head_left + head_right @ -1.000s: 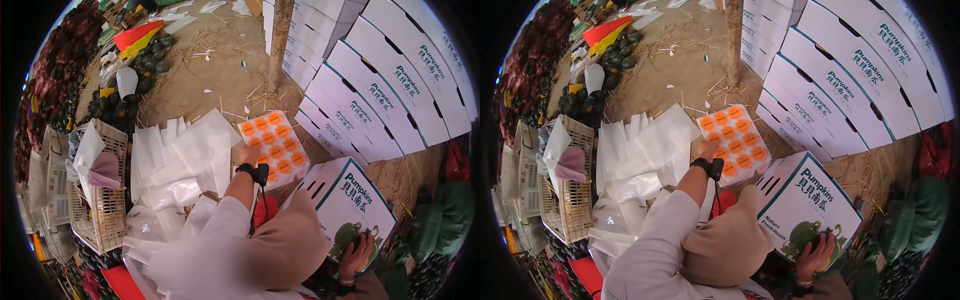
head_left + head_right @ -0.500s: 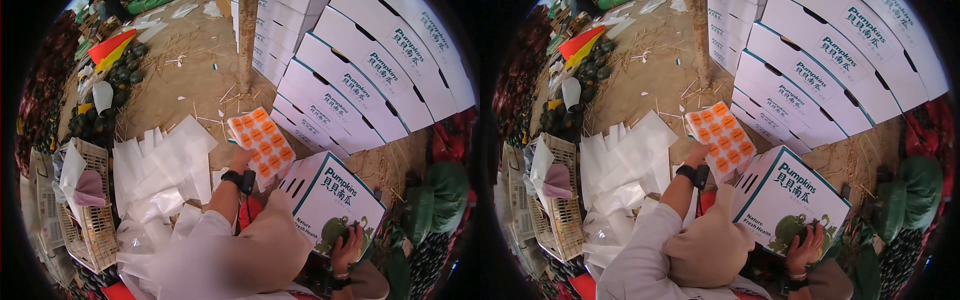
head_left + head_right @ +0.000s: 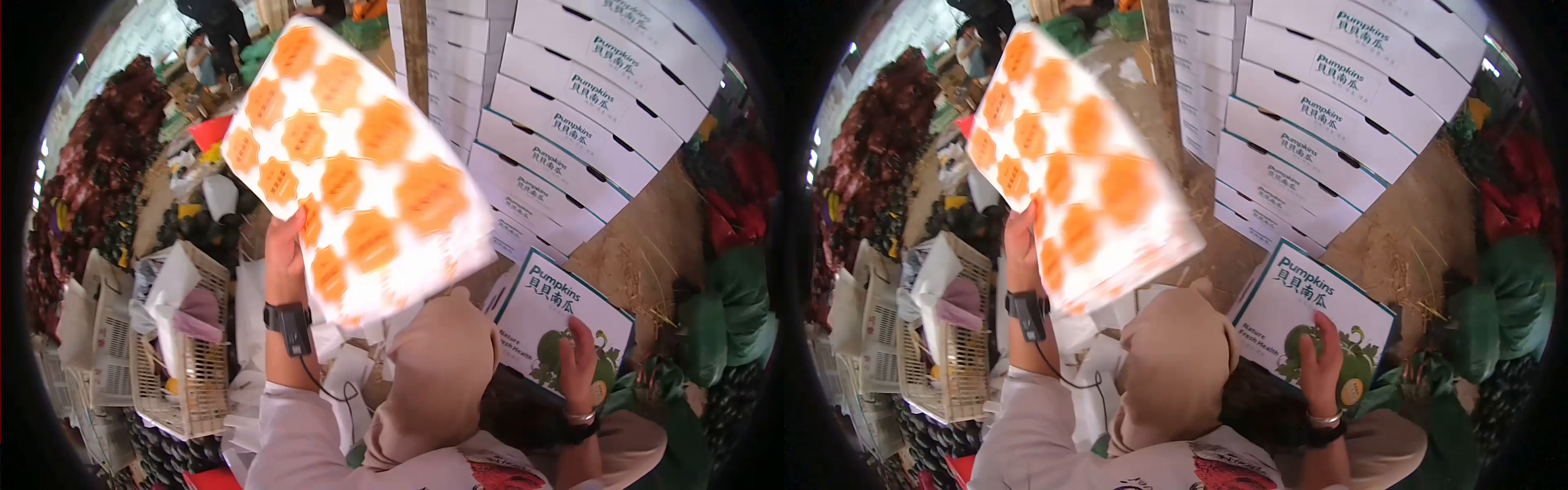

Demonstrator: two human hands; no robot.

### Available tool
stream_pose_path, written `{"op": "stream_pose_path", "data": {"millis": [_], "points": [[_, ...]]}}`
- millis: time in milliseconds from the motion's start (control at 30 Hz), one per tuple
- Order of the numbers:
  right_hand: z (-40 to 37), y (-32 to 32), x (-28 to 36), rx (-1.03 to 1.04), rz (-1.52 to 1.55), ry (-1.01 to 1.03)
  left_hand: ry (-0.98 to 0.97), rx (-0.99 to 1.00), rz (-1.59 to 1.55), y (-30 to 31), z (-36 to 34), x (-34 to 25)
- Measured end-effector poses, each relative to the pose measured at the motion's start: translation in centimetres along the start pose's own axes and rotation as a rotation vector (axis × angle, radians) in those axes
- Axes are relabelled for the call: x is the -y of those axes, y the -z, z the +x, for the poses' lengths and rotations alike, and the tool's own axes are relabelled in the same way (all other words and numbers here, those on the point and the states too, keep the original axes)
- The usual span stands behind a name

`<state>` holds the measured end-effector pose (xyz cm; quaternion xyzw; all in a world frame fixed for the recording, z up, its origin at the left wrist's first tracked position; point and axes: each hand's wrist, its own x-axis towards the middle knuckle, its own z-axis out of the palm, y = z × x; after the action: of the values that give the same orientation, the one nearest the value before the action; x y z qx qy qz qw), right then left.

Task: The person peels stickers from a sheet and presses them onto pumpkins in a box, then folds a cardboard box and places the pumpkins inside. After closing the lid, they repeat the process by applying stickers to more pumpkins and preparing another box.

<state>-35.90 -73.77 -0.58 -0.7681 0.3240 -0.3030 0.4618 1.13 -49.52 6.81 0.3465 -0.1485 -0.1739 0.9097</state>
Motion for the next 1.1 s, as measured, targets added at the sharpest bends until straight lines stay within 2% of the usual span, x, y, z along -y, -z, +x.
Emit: {"op": "stream_pose_path", "data": {"millis": [33, 100, 167, 267, 300, 333, 400, 433, 533, 633, 700, 733, 767, 867, 967, 1100], "points": [[0.6, -1.2, 3.2, 0.146, 0.234, 0.043, 0.008, -0.024, -0.038, -1.1, -2.0, -1.1], [1.4, -3.2, 7.4, 0.379, 0.77, -0.124, 0.028, -0.002, -0.056, -1.6, -7.0, -0.7], [2.6, -5.3, 8.7, 0.705, 1.044, -0.272, 0.075, 0.046, -0.023, -0.6, -11.3, 0.5], [1.3, -8.3, 9.5, 1.065, 1.415, -0.429, 0.191, 0.105, 0.07, 1.7, -15.8, 1.0], [0.5, -9.4, 8.8, 1.117, 1.457, -0.457, 0.245, 0.123, 0.112, 2.6, -16.8, 0.8], [-1.4, -8.9, 11.6, 0.943, 1.326, -0.516, 0.31, 0.131, 0.153, 3.6, -17.5, 0.6], [-2.2, -9.5, 9.4, 0.978, 1.147, -0.561, 0.507, 0.148, 0.231, 5.3, -18.9, 0.1], [-2.9, -9.1, 9.6, 0.887, 1.208, -0.64, 0.598, 0.16, 0.264, 5.6, -19.6, -0.1], [-4.6, -8.6, 8.2, 1.031, 0.566, -0.185, 0.611, 0.205, 0.228, 5.1, -22.1, -0.3], [-7.2, -8.8, 7.0, 0.943, 0.713, -0.325, 0.595, 0.0, 0.149, 4.1, -24.5, 0.4], [-8.3, -8.7, 6.8, 0.914, 0.74, -0.396, 0.64, -0.039, 0.276, 3.9, -25.5, 0.3], [-8.6, -8.6, 6.8, 0.92, 0.821, -0.436, 0.591, -0.043, 0.277, 3.8, -25.8, 0.9], [-8.5, -8.2, 6.1, 0.922, 0.634, -0.402, 0.556, -0.036, 0.274, 3.9, -26.6, 1.2], [-8.8, -8.5, 5.6, 0.84, 0.674, -0.409, 0.585, 0.05, -0.006, 4.6, -30.0, 1.1], [-9.1, -9.0, 6.0, 0.828, 0.685, -0.395, 0.748, 0.125, 0.171, 6.6, -34.4, 0.9], [-8.8, -9.5, 5.2, 0.836, 0.697, -0.407, 0.704, 0.063, 0.494, 6.4, -36.0, 2.5]]}}
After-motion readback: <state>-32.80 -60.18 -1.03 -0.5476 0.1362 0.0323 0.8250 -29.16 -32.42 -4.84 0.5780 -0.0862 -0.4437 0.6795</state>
